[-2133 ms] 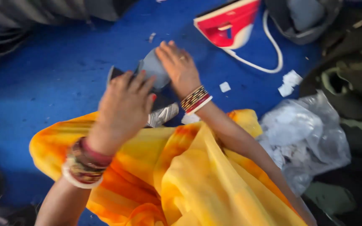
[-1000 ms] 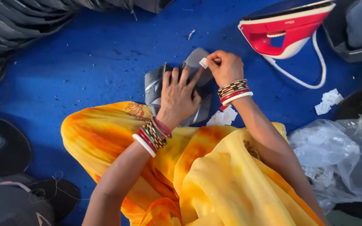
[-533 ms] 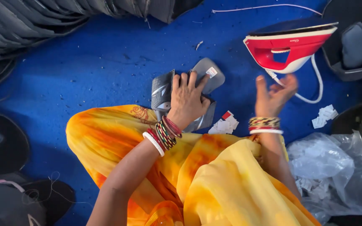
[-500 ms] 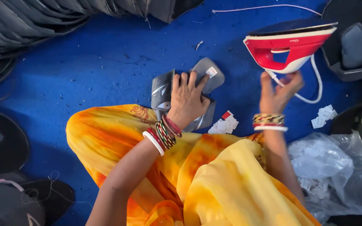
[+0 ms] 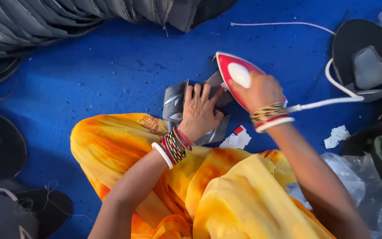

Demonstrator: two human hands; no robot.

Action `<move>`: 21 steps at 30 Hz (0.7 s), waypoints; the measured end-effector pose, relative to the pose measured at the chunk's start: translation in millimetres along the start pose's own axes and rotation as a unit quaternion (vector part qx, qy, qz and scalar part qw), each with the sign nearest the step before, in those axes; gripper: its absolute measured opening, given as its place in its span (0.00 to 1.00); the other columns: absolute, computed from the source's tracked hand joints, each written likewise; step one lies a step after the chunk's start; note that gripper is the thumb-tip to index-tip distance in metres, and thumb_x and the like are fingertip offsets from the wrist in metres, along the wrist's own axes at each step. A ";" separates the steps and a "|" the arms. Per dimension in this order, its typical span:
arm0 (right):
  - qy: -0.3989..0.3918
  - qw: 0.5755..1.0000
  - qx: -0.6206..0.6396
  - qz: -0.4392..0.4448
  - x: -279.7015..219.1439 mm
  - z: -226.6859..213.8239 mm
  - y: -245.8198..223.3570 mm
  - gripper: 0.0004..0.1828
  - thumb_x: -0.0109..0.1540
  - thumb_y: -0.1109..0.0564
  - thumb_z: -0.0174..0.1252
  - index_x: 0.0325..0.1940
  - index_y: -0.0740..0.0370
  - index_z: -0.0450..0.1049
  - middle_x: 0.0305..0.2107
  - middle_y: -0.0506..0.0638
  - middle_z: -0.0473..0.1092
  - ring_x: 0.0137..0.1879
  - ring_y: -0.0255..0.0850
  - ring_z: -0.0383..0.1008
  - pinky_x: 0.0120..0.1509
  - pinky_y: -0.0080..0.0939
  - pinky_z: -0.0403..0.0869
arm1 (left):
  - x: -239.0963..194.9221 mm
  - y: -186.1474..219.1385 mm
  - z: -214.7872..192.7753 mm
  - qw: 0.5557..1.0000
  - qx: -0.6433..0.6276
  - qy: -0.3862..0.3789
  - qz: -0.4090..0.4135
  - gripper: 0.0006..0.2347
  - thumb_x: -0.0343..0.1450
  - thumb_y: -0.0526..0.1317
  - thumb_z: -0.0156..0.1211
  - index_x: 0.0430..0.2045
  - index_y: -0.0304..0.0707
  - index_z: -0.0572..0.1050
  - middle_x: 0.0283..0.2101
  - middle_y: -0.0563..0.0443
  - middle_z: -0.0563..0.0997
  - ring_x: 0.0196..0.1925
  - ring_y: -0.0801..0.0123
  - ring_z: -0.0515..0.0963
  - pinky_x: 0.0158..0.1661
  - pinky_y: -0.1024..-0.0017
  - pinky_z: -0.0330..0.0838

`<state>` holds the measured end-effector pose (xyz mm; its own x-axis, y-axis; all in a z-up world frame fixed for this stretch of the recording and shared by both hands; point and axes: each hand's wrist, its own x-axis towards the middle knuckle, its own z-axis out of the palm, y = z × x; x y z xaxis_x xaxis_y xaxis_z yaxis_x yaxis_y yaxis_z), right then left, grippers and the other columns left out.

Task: The person irons a stack of dark-colored garments on a blue floor using a red and white iron. They repeatedly pick up a garment, place it on the floor, iron it, and then set it aside.

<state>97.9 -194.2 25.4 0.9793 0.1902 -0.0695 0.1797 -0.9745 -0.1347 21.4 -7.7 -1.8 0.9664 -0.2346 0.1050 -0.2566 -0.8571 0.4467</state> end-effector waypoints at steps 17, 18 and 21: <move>-0.089 0.993 0.078 0.003 16.4 -20.8 -22.6 0.32 0.60 0.32 0.65 0.43 0.66 0.81 0.34 0.68 0.77 0.40 0.63 0.79 0.46 0.58 0.77 | -9.9 -18.4 0.7 0.994 -0.094 0.051 0.013 0.25 0.57 0.45 0.67 0.44 0.27 0.70 0.52 0.36 0.69 0.58 0.45 0.66 0.62 0.49 0.58; -0.104 0.992 0.072 -0.013 5.1 -18.9 -25.8 0.31 0.59 0.32 0.65 0.43 0.65 0.81 0.34 0.68 0.76 0.40 0.64 0.79 0.45 0.59 0.77 | -8.8 -20.8 -0.5 0.991 -0.123 0.056 0.005 0.26 0.57 0.43 0.69 0.45 0.27 0.69 0.52 0.37 0.69 0.58 0.45 0.67 0.61 0.51 0.59; -0.103 0.994 0.035 0.020 -0.8 -23.3 -36.8 0.34 0.61 0.30 0.64 0.44 0.67 0.80 0.33 0.70 0.76 0.38 0.63 0.79 0.44 0.58 0.78 | -3.9 -21.3 -3.0 0.989 -0.141 0.039 -0.006 0.24 0.57 0.42 0.70 0.42 0.32 0.67 0.49 0.39 0.68 0.56 0.47 0.67 0.60 0.52 0.60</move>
<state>92.6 -161.3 53.4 0.9447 0.1779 -0.2753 0.1259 -0.9724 -0.1963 23.2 12.8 -9.1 0.9704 -0.1794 0.1618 -0.2414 -0.6946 0.6777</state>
